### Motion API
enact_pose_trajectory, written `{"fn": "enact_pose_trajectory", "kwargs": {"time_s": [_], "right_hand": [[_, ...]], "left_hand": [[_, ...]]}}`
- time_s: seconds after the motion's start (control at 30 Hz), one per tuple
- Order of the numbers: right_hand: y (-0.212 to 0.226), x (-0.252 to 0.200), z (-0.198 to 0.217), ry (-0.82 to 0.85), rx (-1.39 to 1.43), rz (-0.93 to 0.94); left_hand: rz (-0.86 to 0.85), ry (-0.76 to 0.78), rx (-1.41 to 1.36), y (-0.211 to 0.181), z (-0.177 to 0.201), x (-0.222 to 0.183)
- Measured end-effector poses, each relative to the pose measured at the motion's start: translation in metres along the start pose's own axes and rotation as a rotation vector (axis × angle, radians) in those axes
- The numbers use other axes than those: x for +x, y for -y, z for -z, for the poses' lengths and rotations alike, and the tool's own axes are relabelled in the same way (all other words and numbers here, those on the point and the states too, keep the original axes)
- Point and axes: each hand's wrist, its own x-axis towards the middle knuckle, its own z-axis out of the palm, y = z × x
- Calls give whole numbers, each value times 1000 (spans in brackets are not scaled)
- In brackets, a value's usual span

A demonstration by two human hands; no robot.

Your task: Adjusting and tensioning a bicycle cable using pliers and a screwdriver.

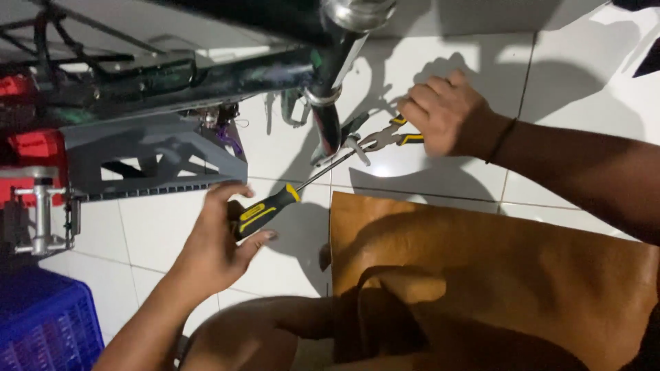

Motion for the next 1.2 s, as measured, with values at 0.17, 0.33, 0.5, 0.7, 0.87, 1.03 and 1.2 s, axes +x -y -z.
{"fn": "enact_pose_trajectory", "kwargs": {"time_s": [0.17, 0.33, 0.5, 0.7, 0.87, 1.03, 1.2], "right_hand": [[4, 6, 10, -53, 37, -3], [7, -6, -4, 20, 30, -35], [6, -12, -10, 71, -9, -62], [8, -13, -13, 102, 5, -63], [8, -15, -14, 189, 24, -70], [7, -14, -13, 191, 54, -70], [7, -15, -13, 155, 56, -60]], "left_hand": [[-1091, -458, 1231, 35, -3, 4], [-865, -415, 1044, 57, -6, 10], [-512, -470, 303, 12, -8, 31], [393, -376, -286, -12, -5, 32], [-572, -169, 255, 35, 7, 21], [-862, -311, 969, 60, 18, 22], [-1093, -398, 1283, 44, 18, 27]]}}
